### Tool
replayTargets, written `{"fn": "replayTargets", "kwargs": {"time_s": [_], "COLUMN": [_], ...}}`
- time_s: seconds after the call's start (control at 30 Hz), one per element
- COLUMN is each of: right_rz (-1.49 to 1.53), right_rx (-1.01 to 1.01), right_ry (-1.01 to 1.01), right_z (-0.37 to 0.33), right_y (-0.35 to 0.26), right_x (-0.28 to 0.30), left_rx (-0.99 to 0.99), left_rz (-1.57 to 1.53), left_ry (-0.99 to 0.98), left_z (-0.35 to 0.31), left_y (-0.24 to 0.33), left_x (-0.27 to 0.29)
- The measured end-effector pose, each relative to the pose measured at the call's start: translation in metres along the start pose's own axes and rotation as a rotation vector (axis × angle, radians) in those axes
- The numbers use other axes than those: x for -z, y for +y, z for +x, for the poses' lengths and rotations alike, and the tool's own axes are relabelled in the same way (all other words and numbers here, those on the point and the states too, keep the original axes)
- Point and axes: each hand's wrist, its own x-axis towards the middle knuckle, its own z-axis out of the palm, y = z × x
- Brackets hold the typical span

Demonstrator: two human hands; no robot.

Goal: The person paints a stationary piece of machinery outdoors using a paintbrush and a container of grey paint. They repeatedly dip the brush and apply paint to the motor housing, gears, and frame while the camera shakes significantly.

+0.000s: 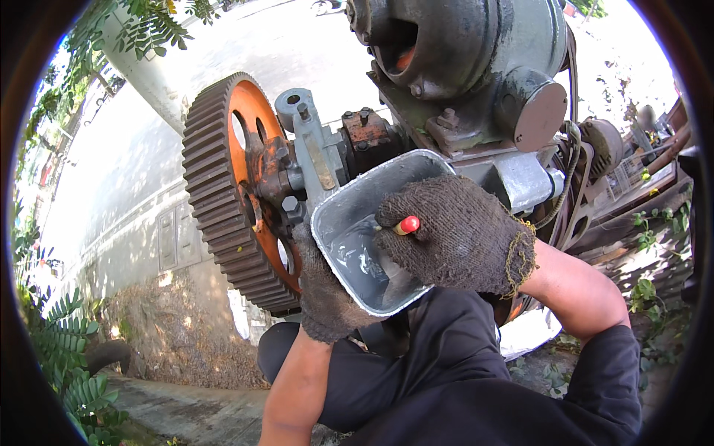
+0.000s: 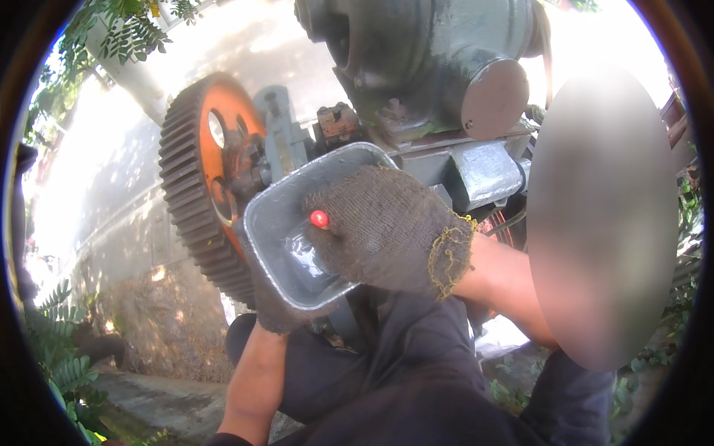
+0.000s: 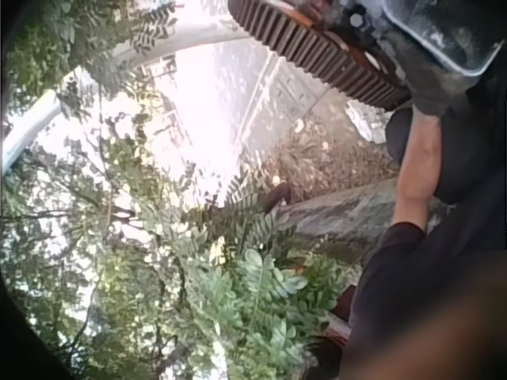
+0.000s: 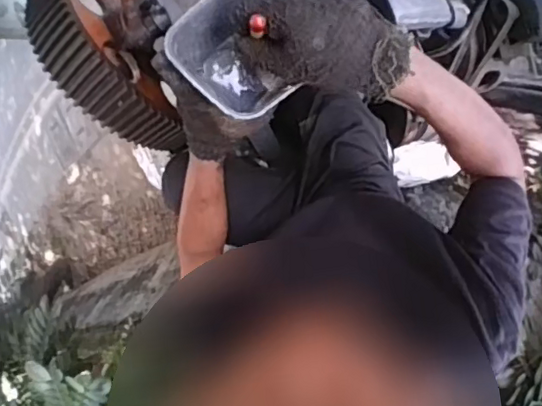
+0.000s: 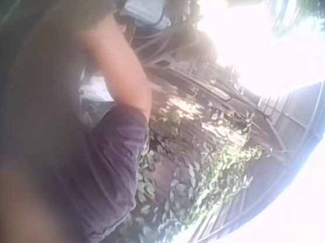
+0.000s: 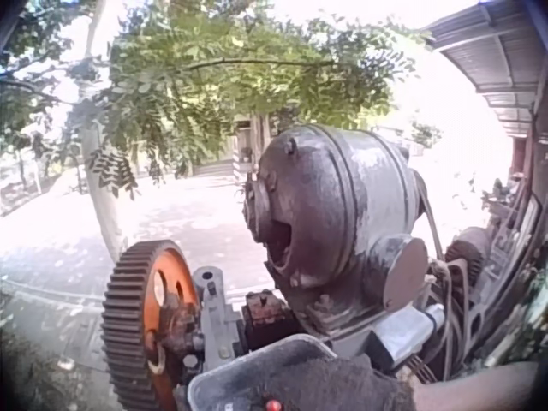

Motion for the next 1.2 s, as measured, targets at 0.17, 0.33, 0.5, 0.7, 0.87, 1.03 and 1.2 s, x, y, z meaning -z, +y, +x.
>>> {"fn": "replayTargets", "kwargs": {"time_s": [0.17,0.33,0.5,0.7,0.87,1.03,1.2], "right_rz": [0.023,0.169,0.086,-0.043,0.086,-0.022,-0.083], "right_rx": [0.035,-0.072,-0.019,-0.003,-0.103,-0.044,-0.05], "right_ry": [-0.013,-0.085,-0.051,0.016,0.008,-0.06,0.04], "right_z": [0.001,0.0,-0.001,-0.003,-0.005,-0.006,-0.005], "right_y": [-0.001,0.001,0.003,0.004,0.002,0.002,0.006], "right_x": [0.002,0.001,-0.002,-0.007,-0.007,0.004,0.016], "left_rx": [-0.03,0.067,-0.224,-0.239,-0.196,-0.033,-0.506], "left_rz": [0.129,-0.068,-0.044,-0.006,-0.017,-0.29,0.494], "left_ry": [0.05,0.017,0.119,0.067,-0.003,0.044,-0.054], "left_z": [-0.009,-0.014,-0.003,-0.004,-0.007,-0.008,0.002], "left_y": [-0.005,-0.015,-0.015,-0.014,-0.019,-0.017,-0.021], "left_x": [-0.004,-0.01,-0.011,-0.011,-0.01,-0.017,0.0]}}
